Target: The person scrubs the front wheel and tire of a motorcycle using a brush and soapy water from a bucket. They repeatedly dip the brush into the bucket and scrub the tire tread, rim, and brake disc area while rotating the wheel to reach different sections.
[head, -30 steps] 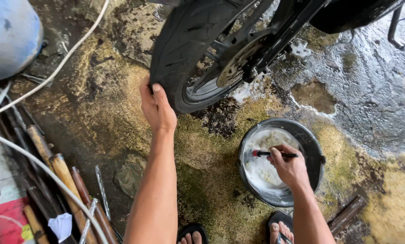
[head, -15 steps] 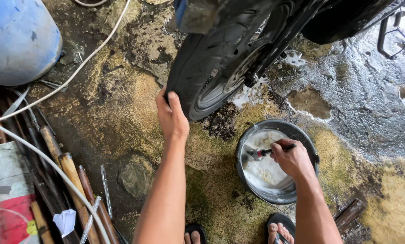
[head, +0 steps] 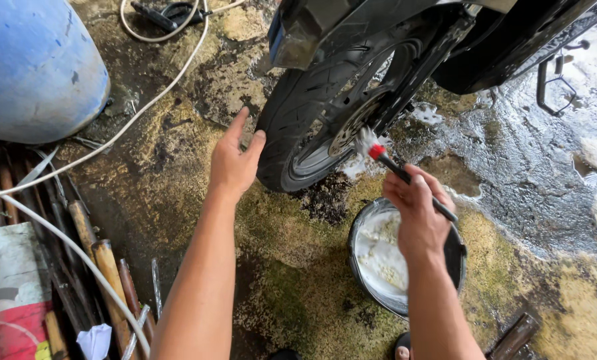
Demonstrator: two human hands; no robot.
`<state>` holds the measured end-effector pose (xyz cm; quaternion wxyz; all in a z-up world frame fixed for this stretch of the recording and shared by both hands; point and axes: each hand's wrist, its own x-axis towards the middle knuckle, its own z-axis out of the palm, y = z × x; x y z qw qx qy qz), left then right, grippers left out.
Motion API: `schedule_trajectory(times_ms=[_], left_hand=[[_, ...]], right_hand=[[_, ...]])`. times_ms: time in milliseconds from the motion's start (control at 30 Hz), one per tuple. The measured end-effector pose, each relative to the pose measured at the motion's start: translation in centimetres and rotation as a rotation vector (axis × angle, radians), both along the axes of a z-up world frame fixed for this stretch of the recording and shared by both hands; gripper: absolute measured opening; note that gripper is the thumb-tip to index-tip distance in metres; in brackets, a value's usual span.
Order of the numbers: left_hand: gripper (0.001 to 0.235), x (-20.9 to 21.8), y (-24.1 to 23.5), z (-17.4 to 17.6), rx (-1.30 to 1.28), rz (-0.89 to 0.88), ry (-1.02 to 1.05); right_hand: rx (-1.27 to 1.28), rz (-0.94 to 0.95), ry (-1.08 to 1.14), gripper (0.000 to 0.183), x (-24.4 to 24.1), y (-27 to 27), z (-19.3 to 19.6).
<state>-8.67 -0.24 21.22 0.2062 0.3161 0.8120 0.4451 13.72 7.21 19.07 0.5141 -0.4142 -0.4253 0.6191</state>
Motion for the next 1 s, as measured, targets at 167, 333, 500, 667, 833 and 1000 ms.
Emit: schedule_trajectory(times_ms=[167, 333, 500, 667, 833, 1000], left_hand=[[0.047, -1.3, -1.5, 0.8, 0.046, -0.045, -0.071], [0.042, -0.9, -3.3, 2.9, 0.061, -0.047, -0.068], [0.043, -1.6, -3.6, 1.6, 0.011, -0.136, -0.051], [0.044, -0.3, -3.4, 4.0, -0.092, -0.147, -0.064], [0.05, -0.2, -3.9, 4.5, -0.129, -0.085, -0.084], [0.046, 0.3, -4.2, 4.5, -0.144, -0.095, -0.063]], right_hand=[[0.057, -0.05, 0.266, 0.029, -5.0, 0.7, 0.0], [-0.079, -0.058, 0.366, 0.023, -8.0, -3.4, -5.9], [-0.201, -0.113, 0.533, 0.019, -8.1, -3.9, -6.2], [-0.195, -0.132, 0.414, 0.019, -9.2, -5.0, -6.3], [-0.131, -0.079, 0.46, 0.018, -8.6, -3.3, -6.4], [-0.201, -0.091, 0.281, 0.015, -8.7, -6.5, -7.1]])
